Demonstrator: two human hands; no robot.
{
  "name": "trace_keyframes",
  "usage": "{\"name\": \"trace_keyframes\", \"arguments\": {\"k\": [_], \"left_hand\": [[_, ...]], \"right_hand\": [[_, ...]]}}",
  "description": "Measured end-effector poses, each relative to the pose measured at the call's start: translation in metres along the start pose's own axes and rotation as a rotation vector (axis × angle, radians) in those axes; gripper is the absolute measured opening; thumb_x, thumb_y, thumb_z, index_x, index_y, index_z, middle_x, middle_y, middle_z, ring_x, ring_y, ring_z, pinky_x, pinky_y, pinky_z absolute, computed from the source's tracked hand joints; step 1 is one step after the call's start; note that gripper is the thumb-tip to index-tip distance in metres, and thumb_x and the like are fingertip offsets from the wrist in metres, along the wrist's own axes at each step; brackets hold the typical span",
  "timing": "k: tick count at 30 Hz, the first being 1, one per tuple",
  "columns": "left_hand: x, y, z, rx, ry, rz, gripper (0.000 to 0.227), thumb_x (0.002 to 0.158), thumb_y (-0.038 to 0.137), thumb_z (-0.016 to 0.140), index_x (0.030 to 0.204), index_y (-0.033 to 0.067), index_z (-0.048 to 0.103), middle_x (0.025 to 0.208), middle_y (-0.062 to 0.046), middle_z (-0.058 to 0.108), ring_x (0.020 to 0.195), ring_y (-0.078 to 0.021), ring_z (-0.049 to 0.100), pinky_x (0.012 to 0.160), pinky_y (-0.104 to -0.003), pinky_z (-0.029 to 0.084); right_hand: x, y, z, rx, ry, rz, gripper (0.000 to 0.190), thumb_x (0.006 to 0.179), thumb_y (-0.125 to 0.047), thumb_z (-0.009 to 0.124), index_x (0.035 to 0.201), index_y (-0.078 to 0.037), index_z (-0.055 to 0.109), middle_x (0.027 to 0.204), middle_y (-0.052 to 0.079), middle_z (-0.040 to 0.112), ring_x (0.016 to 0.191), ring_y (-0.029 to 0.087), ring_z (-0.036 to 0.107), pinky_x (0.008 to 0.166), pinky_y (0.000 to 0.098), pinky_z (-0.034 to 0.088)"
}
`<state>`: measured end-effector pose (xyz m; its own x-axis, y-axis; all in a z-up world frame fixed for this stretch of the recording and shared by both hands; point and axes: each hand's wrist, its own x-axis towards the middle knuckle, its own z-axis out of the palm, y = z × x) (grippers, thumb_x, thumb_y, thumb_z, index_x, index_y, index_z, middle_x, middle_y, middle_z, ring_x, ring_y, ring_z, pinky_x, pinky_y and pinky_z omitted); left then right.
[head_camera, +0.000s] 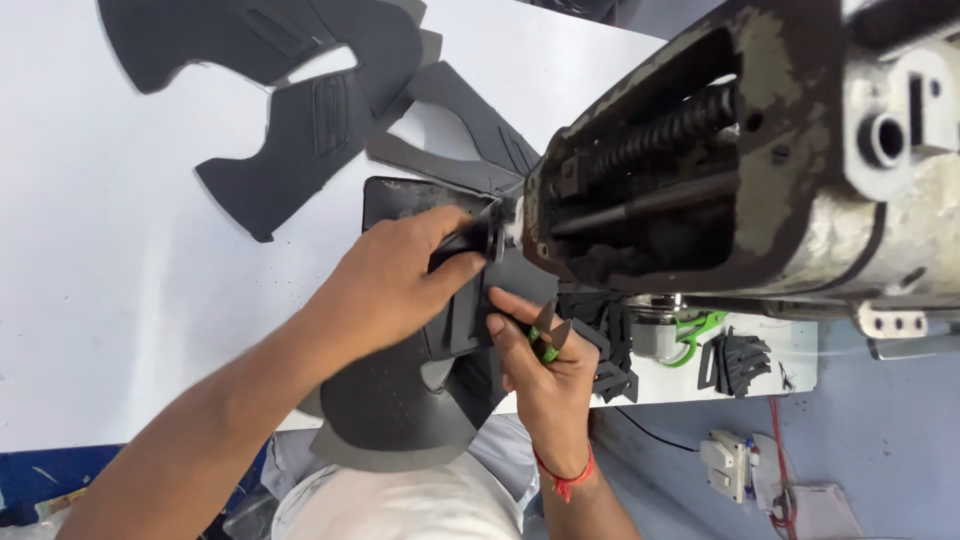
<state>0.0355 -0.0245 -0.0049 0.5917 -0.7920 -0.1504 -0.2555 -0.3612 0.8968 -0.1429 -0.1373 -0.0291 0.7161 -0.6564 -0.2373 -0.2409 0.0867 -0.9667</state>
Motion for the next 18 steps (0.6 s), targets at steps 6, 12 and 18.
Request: {"name": "trace_keyframes", "arguments": {"k": [6, 12, 18], "left_hand": [[-0.006, 0.011, 0.004, 0.103, 0.078, 0.096, 0.068, 0.087, 0.035, 0.074, 0.14, 0.0011, 0.047, 0.119, -0.019, 0.064, 0.1, -0.0382, 0.067, 0.081, -0.046, 0.054], [-0.001, -0.005, 0.011, 0.091, 0.059, 0.09, 0.079, 0.088, 0.041, 0.074, 0.146, -0.0012, 0.041, 0.126, -0.021, 0.061, 0.111, -0.0365, 0.065, 0.087, -0.045, 0.054], [0.008, -0.005, 0.003, 0.098, 0.03, 0.073, 0.081, 0.087, 0.042, 0.076, 0.147, 0.001, 0.041, 0.128, -0.02, 0.061, 0.113, -0.0358, 0.064, 0.091, -0.045, 0.051]], "right_hand": [[0.005, -0.006, 0.006, -0.049, 0.005, -0.021, 0.022, 0.094, 0.0, 0.072, 0.115, 0.002, 0.076, 0.066, -0.004, 0.061, 0.051, 0.001, 0.047, 0.044, 0.0194, 0.035], [0.001, -0.003, 0.01, 0.055, 0.016, -0.032, 0.027, 0.093, 0.003, 0.069, 0.117, -0.002, 0.057, 0.068, -0.004, 0.054, 0.049, 0.002, 0.045, 0.041, 0.0191, 0.034], [0.005, -0.004, 0.011, 0.093, 0.013, -0.048, 0.034, 0.094, 0.004, 0.069, 0.122, -0.002, 0.052, 0.073, 0.0, 0.06, 0.051, 0.002, 0.047, 0.043, 0.019, 0.035]]}}
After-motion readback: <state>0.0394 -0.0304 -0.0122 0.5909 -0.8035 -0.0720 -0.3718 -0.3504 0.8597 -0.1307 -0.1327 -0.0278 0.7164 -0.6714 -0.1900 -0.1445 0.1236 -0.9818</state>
